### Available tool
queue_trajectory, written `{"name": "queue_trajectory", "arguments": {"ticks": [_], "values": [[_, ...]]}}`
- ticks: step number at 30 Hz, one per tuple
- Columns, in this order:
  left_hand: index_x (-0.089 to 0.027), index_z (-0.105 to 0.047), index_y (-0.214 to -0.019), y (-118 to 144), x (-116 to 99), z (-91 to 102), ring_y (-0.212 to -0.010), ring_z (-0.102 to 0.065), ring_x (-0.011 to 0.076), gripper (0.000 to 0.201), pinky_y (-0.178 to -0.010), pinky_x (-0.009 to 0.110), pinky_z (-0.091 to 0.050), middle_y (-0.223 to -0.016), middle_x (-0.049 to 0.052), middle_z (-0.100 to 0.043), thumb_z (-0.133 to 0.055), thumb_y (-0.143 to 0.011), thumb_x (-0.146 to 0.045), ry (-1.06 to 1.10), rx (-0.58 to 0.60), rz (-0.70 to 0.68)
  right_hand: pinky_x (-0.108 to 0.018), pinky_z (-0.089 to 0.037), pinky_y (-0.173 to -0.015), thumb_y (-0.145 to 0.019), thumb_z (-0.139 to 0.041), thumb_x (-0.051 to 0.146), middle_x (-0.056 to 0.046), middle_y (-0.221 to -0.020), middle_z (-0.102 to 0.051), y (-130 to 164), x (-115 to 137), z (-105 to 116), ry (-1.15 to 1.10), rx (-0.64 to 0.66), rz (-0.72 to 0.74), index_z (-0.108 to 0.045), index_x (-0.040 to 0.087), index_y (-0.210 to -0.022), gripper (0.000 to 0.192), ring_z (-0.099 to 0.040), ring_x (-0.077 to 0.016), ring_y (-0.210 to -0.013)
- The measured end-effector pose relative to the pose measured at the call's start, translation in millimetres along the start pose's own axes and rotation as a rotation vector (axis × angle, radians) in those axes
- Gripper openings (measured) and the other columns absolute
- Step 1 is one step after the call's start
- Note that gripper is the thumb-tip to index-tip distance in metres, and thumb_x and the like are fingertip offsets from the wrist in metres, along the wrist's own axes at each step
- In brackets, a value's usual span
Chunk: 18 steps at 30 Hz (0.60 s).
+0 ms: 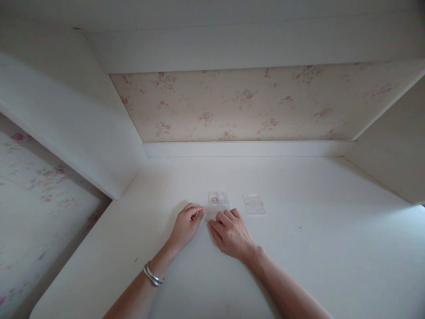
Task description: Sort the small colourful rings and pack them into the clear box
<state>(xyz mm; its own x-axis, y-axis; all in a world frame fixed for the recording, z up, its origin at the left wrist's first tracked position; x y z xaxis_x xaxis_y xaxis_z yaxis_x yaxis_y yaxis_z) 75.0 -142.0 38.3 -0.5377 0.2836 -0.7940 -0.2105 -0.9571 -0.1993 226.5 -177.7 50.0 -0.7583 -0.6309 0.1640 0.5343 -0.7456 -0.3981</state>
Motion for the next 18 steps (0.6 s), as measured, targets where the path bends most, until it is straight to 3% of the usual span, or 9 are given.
{"name": "queue_trajectory", "arguments": {"ticks": [11,18], "values": [[-0.019,-0.068,-0.089,-3.7,4.2,-4.1,-0.075,-0.054,0.0136,0.029,-0.068,0.025,-0.042,-0.083,0.003,-0.061,-0.045,-0.09,-0.037,-0.021,0.089,-0.037,-0.033,-0.025,-0.07,-0.087,-0.049,0.022,-0.003,-0.075,-0.055,0.1,-0.3,-5.9,0.009,-0.007,0.02,-0.063,0.019,-0.078,0.017,-0.044,-0.0156,-0.074],[-0.02,-0.067,-0.086,-0.6,1.3,-7.3,-0.071,-0.053,0.0121,0.029,-0.063,0.022,-0.042,-0.078,0.002,-0.058,-0.042,-0.091,-0.034,-0.063,0.125,-0.055,-0.031,-0.03,-0.072,-0.089,-0.05,0.022,-0.002,-0.074,-0.054,3.2,-14.1,6.4,-0.196,-0.181,-0.054,-0.067,0.021,-0.088,0.017,-0.048,-0.0134,-0.072]]}}
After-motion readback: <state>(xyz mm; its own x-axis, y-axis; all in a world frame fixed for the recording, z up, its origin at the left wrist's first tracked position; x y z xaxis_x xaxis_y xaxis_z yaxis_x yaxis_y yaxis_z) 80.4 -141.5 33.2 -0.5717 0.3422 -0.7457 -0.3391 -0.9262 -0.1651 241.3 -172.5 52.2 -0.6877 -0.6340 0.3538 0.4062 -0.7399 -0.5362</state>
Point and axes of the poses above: each hand's wrist, its own y-axis away from the middle knuckle, its own z-axis out of the back of the hand, x = y × z, the point moved 4 cm from there along -y, towards the middle knuckle
